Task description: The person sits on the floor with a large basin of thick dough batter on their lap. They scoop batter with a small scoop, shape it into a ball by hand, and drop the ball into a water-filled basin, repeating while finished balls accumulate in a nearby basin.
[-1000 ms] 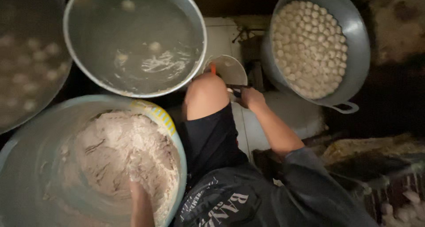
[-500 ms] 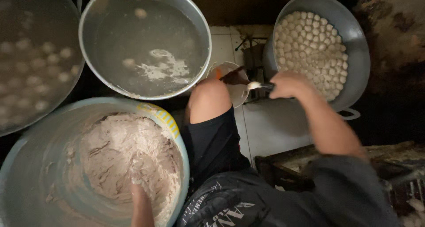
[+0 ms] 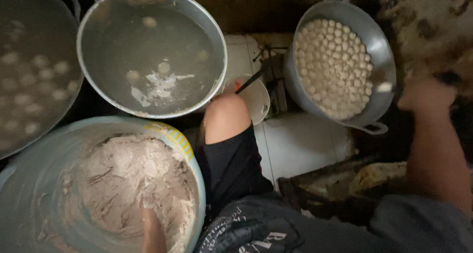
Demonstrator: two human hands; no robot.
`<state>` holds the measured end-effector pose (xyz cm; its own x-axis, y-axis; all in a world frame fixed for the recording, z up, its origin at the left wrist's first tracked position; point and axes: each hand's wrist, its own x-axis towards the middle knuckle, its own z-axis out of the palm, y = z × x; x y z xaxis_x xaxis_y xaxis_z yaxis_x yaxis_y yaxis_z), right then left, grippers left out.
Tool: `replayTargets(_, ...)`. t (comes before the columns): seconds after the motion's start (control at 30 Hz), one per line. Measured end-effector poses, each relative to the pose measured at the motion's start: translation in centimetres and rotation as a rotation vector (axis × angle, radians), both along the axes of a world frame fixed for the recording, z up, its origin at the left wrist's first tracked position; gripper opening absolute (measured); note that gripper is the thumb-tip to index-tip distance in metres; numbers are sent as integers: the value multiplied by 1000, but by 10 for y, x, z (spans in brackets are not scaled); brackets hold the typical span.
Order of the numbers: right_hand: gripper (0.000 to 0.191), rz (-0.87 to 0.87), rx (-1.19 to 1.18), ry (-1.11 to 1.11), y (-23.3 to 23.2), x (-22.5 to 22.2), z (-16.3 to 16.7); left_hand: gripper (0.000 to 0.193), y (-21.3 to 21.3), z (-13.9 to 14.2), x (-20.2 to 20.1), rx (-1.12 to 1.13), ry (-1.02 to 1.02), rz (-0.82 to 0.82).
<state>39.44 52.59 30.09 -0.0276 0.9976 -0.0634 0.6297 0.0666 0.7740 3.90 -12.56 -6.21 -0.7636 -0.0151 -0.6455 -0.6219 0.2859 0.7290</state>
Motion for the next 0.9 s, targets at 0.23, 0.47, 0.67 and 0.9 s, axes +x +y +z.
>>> replayTargets(0.23, 50, -289, -574, 200, 1, -42, -44, 47, -4, -11, 2, -17, 5, 6)
replayTargets(0.47, 64, -114, -555, 340, 31, -99, -70, 43, -7, -20, 2, -31, 16, 33)
replayTargets(0.67, 72, 51, -400, 473, 51, -105, -71, 41, -6, -17, 0, -37, 24, 41)
replayTargets(0.9, 40, -24, 20, 207, 21, -52, -49, 37, -6, -7, -10, -46, 56, 61)
